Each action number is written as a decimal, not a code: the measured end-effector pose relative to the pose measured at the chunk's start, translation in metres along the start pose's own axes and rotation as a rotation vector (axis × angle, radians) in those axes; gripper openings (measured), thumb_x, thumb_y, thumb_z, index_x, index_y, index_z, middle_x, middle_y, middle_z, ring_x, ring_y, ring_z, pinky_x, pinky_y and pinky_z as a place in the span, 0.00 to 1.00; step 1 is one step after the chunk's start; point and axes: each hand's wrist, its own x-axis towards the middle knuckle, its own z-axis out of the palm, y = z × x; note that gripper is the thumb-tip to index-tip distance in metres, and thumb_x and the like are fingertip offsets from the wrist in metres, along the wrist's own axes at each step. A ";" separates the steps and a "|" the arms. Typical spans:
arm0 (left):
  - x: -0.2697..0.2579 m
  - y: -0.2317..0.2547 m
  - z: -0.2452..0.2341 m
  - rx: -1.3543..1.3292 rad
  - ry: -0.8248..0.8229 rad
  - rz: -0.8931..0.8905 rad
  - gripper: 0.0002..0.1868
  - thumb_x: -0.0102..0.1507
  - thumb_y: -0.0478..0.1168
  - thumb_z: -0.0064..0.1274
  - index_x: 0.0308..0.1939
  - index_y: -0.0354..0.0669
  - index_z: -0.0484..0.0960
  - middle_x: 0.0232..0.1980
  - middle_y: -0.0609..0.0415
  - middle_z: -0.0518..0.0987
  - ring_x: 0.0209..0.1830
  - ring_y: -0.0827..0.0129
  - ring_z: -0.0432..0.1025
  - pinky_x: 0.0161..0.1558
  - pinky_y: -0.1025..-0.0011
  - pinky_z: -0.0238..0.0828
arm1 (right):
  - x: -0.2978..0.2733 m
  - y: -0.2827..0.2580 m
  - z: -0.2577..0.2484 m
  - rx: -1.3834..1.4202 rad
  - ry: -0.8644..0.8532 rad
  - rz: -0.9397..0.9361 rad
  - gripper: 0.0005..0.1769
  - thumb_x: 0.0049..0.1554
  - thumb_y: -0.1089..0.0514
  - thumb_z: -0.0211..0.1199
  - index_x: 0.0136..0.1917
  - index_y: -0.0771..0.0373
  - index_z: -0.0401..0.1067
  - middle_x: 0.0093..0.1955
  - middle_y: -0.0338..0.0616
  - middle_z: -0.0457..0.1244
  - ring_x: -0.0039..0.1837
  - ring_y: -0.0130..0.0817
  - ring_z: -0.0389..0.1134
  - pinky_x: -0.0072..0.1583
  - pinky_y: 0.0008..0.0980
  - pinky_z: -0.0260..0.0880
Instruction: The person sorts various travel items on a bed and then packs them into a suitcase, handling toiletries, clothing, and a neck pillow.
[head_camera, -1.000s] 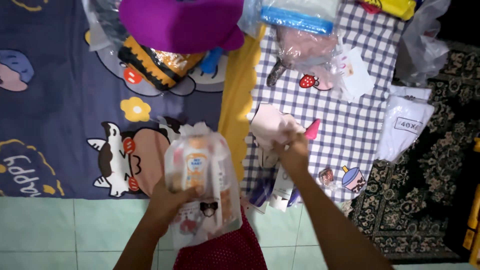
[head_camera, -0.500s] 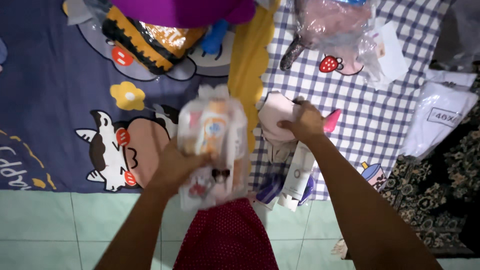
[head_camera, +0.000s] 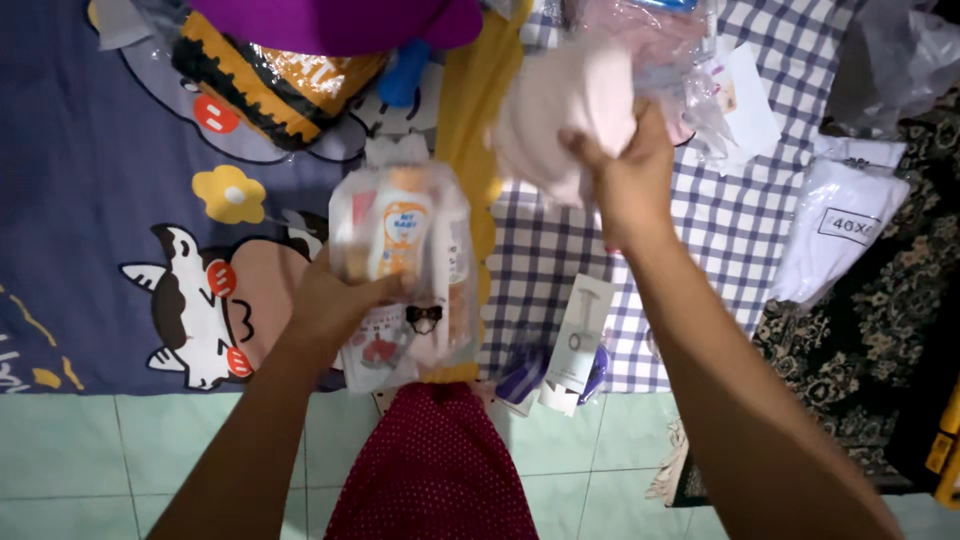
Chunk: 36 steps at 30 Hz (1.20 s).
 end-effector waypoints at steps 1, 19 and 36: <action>-0.003 -0.005 -0.001 0.037 0.013 0.002 0.32 0.50 0.33 0.68 0.58 0.36 0.75 0.50 0.51 0.84 0.45 0.69 0.81 0.46 0.69 0.81 | 0.010 -0.008 0.004 0.000 -0.002 -0.002 0.26 0.52 0.68 0.72 0.60 0.66 0.65 0.56 0.49 0.69 0.56 0.35 0.73 0.58 0.33 0.78; -0.074 -0.042 -0.016 -0.107 0.064 -0.143 0.28 0.52 0.33 0.68 0.56 0.35 0.78 0.46 0.51 0.85 0.42 0.69 0.81 0.43 0.68 0.81 | -0.128 0.081 -0.048 -0.879 0.053 0.230 0.46 0.51 0.40 0.74 0.71 0.71 0.63 0.64 0.62 0.61 0.63 0.52 0.67 0.61 0.49 0.71; -0.050 -0.038 0.008 -0.080 -0.023 -0.051 0.29 0.53 0.33 0.67 0.57 0.32 0.78 0.48 0.50 0.85 0.44 0.67 0.81 0.46 0.68 0.81 | -0.136 0.066 -0.032 -0.641 0.220 0.658 0.34 0.44 0.47 0.69 0.60 0.64 0.67 0.53 0.50 0.66 0.49 0.49 0.72 0.48 0.53 0.76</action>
